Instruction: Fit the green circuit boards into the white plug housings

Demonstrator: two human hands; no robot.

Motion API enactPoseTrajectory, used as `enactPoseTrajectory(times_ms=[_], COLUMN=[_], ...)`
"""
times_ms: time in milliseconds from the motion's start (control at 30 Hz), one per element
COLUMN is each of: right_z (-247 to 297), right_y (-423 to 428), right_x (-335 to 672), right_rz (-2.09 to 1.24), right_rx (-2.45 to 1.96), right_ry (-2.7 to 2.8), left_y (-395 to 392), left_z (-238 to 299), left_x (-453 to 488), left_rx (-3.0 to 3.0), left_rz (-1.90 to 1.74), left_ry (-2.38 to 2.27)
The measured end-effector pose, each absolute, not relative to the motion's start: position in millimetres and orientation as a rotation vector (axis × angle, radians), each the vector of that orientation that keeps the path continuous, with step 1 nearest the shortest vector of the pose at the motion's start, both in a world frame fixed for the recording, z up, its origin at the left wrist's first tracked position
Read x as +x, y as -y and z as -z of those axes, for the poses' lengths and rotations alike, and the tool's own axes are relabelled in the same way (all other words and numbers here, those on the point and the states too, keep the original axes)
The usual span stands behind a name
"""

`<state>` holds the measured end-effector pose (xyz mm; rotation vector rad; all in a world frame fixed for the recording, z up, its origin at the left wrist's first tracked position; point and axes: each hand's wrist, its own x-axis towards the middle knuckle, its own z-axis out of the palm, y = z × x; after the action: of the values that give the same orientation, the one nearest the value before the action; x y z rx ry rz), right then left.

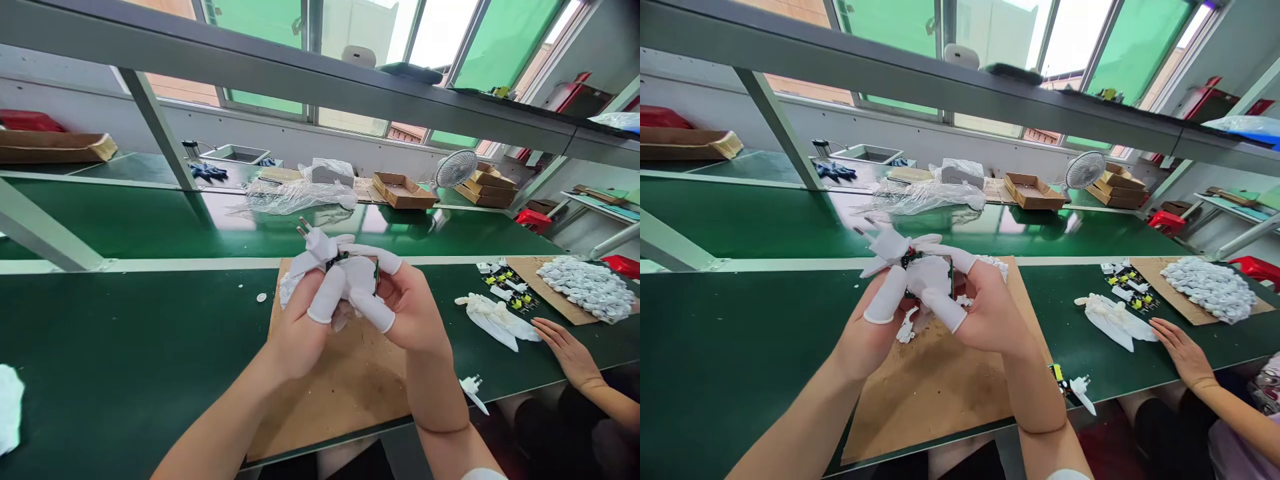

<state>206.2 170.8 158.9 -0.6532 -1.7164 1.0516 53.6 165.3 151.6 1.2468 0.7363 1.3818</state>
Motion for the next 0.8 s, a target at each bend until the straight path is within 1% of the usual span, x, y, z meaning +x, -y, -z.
enactPoseTrajectory(times_ms=[100,233,300,400,500,567,633,700,800], right_z=[-159,-158,-155,-150,-148,-151,-155,-158,-152], right_y=[-170,-166,-162,-155,-148,-143,-137,-128,-107], right_x=[210,213,215,220,224,224,225,229,255], right_rz=[-0.916,-0.905,-0.845,-0.52,0.032,0.32,0.463,0.529,0.507], right_rx=[-0.713,-0.744,-0.74,-0.797,-0.848,-0.832,-0.813,-0.832,-0.959], right_ry=[1.812,1.861,1.842,1.815,1.828,1.89,1.962,1.972,1.902], left_y=[-170,-170,-169,-171,-170,-167,-162,-158,-155], left_z=[-153,-149,-144,-139,-139,-142,-146,-150,-154], left_x=[56,59,60,61,63,64,66,68,67], left_rx=[1.25,1.201,1.183,1.18,1.151,1.114,1.07,1.021,0.946], left_rz=[-1.385,-1.418,-1.391,-1.308,-1.248,-1.209,-1.183,-1.19,-1.227], left_ry=[-0.765,-0.864,-0.881,-0.83,-0.705,-0.592,-0.493,-0.438,-0.391])
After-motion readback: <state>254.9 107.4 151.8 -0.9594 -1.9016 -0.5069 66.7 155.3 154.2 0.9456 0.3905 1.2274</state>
